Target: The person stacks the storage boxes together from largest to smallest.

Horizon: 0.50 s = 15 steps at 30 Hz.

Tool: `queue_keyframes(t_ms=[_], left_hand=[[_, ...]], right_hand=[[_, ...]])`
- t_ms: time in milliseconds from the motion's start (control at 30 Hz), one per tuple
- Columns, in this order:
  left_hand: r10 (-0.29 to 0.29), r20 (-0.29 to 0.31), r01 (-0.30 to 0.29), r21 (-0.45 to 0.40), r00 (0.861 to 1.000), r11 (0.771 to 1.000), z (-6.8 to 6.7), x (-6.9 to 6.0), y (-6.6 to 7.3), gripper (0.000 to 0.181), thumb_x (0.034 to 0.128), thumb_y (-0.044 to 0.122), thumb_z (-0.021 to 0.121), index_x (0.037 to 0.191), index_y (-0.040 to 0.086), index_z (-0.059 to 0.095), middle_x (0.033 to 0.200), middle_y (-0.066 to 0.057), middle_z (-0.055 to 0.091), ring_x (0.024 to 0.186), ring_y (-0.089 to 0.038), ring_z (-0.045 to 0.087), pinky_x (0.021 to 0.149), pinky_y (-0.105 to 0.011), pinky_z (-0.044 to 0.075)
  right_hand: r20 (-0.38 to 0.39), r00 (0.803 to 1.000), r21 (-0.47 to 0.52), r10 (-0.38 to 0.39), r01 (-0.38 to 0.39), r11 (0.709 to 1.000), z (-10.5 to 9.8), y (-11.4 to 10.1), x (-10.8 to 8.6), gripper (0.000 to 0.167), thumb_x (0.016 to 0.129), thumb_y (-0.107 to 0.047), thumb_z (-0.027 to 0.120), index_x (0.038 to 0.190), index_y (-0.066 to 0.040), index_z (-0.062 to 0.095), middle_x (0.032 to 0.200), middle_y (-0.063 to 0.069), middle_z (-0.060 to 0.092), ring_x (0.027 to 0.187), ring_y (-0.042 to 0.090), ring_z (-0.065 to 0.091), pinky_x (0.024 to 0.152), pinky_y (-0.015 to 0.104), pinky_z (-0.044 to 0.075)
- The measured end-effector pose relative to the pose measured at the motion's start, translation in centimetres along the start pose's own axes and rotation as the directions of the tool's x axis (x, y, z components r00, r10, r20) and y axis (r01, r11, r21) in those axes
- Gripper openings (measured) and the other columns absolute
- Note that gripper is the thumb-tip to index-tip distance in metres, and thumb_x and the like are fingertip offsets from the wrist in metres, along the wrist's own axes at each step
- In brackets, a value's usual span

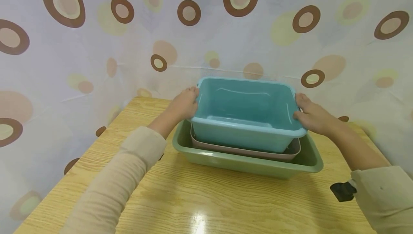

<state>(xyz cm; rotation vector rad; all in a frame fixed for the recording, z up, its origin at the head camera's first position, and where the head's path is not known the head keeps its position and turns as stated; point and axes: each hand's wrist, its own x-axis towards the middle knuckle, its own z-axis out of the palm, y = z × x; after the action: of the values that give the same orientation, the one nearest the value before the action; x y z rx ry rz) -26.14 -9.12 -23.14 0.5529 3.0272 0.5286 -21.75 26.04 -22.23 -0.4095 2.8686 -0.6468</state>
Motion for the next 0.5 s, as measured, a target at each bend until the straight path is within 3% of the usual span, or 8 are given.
queue_keyframes(t_ms=[67, 133, 500], left_hand=[[-0.009, 0.037, 0.009, 0.012, 0.999, 1.000, 0.06, 0.04, -0.02, 0.052, 0.0936, 0.007, 0.034, 0.143, -0.007, 0.024, 0.151, -0.022, 0.025, 0.141, -0.033, 0.020, 0.117, -0.040, 0.018], [-0.022, 0.063, 0.021, 0.010, 0.998, 1.000, 0.15, 0.05, -0.07, 0.056, 0.0940, 0.008, 0.032, 0.146, -0.005, 0.015, 0.154, -0.020, 0.012, 0.144, -0.033, 0.007, 0.118, -0.041, 0.010], [-0.006, 0.079, 0.005, 0.014, 0.997, 1.000, 0.64, -0.06, -0.30, 0.057, 0.0938, 0.007, 0.030, 0.146, -0.005, 0.011, 0.154, -0.020, 0.008, 0.144, -0.033, 0.002, 0.117, -0.044, 0.006]], right_hand=[[-0.010, 1.000, -0.009, -0.008, 0.008, 1.000, 0.15, 0.10, 0.04, 0.069, 0.093, -0.013, 0.032, 0.142, 0.011, -0.010, 0.148, 0.035, -0.014, 0.137, 0.051, -0.007, 0.107, 0.066, 0.008], [-0.016, 1.000, -0.019, -0.010, 0.010, 1.000, 0.27, 0.14, 0.11, 0.069, 0.092, -0.013, 0.032, 0.141, 0.013, -0.009, 0.147, 0.037, -0.013, 0.137, 0.052, -0.006, 0.107, 0.067, 0.009], [0.003, 1.000, -0.024, 0.006, -0.006, 1.000, 0.64, 0.07, 0.17, 0.072, 0.091, -0.013, 0.033, 0.139, 0.014, -0.013, 0.146, 0.035, -0.018, 0.136, 0.049, -0.016, 0.107, 0.066, -0.004]])
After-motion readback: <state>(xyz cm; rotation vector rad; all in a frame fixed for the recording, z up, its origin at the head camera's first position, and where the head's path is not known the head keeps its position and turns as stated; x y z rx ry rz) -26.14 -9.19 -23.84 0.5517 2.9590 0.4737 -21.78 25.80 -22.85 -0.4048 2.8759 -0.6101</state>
